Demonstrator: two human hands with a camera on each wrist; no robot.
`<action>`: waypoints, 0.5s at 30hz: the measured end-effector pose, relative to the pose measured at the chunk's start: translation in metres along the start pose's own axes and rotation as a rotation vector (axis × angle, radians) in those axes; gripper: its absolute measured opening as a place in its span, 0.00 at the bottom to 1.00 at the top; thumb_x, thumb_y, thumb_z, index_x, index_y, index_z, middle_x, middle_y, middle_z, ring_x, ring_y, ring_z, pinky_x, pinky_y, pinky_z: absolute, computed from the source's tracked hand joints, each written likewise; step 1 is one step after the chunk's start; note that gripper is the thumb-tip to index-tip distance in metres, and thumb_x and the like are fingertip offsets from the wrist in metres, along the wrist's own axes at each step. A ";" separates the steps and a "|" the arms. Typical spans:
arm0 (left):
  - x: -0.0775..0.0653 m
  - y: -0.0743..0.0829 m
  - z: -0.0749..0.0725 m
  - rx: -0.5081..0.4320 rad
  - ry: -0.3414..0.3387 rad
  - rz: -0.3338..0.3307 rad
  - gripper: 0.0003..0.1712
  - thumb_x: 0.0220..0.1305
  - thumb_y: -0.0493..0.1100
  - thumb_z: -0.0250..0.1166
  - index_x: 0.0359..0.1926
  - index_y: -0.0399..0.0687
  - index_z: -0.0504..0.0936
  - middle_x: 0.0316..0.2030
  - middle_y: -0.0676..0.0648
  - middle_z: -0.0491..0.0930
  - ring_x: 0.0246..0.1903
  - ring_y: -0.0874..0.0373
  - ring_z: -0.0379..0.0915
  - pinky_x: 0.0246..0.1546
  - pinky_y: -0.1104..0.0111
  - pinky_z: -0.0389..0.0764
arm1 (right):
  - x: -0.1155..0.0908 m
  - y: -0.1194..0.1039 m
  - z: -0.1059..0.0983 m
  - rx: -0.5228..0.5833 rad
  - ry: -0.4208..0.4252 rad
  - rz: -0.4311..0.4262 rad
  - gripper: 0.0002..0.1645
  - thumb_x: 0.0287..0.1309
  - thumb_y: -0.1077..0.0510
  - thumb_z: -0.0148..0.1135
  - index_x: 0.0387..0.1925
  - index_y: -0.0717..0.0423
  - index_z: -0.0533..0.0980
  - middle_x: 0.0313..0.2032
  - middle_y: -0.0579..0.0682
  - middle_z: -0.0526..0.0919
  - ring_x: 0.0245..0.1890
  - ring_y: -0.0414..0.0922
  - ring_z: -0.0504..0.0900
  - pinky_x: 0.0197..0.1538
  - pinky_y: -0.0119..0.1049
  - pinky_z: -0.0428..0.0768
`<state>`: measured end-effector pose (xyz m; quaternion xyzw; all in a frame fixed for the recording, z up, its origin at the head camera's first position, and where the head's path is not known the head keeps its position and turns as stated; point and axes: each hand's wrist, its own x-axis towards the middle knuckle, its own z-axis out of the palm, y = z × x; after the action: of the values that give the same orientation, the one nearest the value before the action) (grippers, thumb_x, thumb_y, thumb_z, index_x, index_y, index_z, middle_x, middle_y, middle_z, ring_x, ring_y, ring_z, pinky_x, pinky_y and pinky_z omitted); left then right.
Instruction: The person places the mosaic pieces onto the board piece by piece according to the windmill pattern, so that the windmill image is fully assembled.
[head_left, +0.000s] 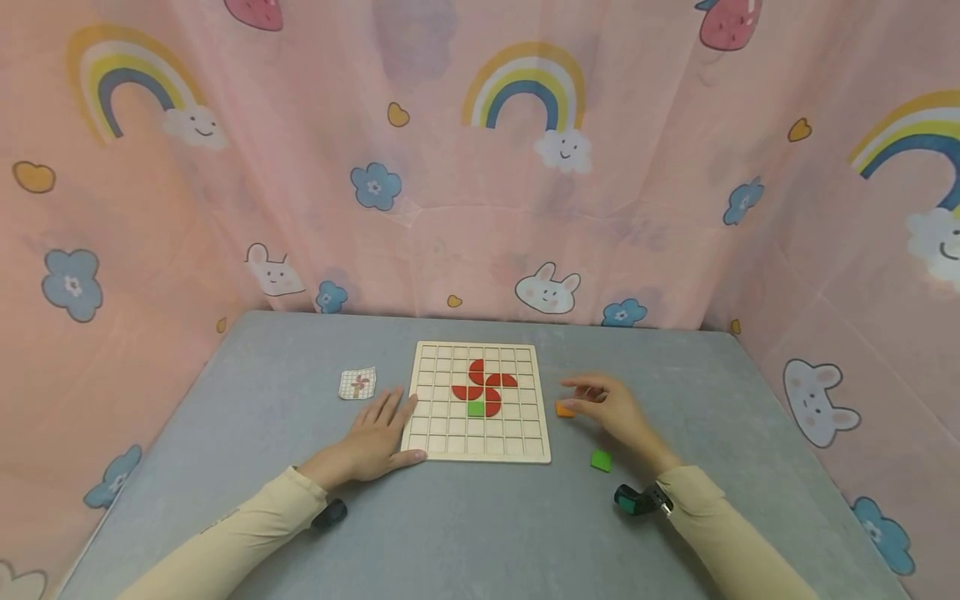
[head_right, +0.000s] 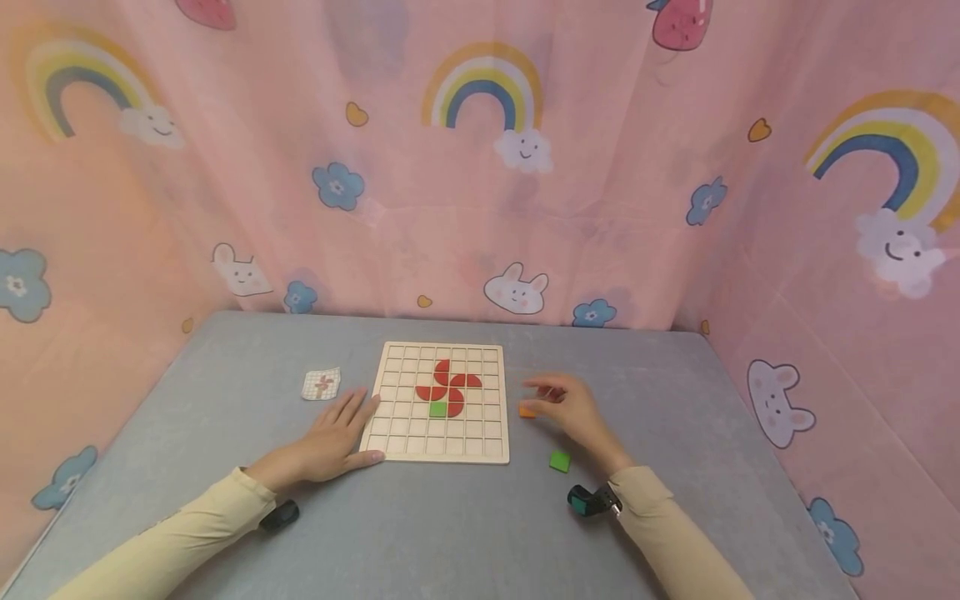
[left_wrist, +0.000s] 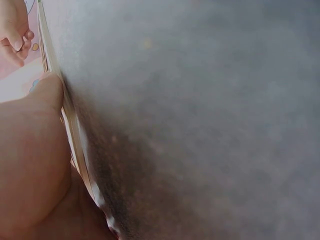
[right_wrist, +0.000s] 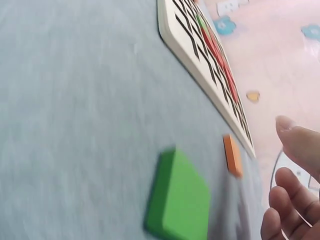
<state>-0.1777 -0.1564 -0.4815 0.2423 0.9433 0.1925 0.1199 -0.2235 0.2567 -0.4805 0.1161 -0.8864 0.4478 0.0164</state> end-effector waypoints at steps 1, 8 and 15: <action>-0.001 0.001 -0.001 0.000 -0.001 -0.001 0.54 0.78 0.62 0.60 0.83 0.29 0.48 0.81 0.22 0.40 0.81 0.24 0.33 0.77 0.32 0.44 | 0.000 0.002 -0.002 0.001 -0.002 0.007 0.22 0.63 0.56 0.78 0.57 0.58 0.86 0.44 0.56 0.85 0.41 0.47 0.77 0.47 0.41 0.76; -0.003 0.001 -0.001 -0.011 0.004 0.008 0.54 0.78 0.63 0.59 0.83 0.29 0.47 0.81 0.22 0.39 0.81 0.24 0.32 0.77 0.32 0.43 | 0.000 0.012 -0.010 -0.013 -0.025 0.009 0.22 0.63 0.59 0.77 0.57 0.60 0.86 0.47 0.58 0.86 0.42 0.46 0.77 0.46 0.37 0.76; -0.002 -0.002 0.002 -0.017 0.025 0.023 0.57 0.77 0.69 0.56 0.83 0.31 0.48 0.81 0.22 0.40 0.80 0.24 0.33 0.76 0.31 0.43 | 0.001 0.023 -0.010 -0.032 -0.071 -0.014 0.23 0.60 0.60 0.79 0.56 0.61 0.87 0.50 0.58 0.86 0.44 0.46 0.77 0.45 0.33 0.75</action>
<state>-0.1767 -0.1585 -0.4840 0.2495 0.9402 0.2050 0.1081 -0.2303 0.2773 -0.4925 0.1378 -0.8927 0.4289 -0.0101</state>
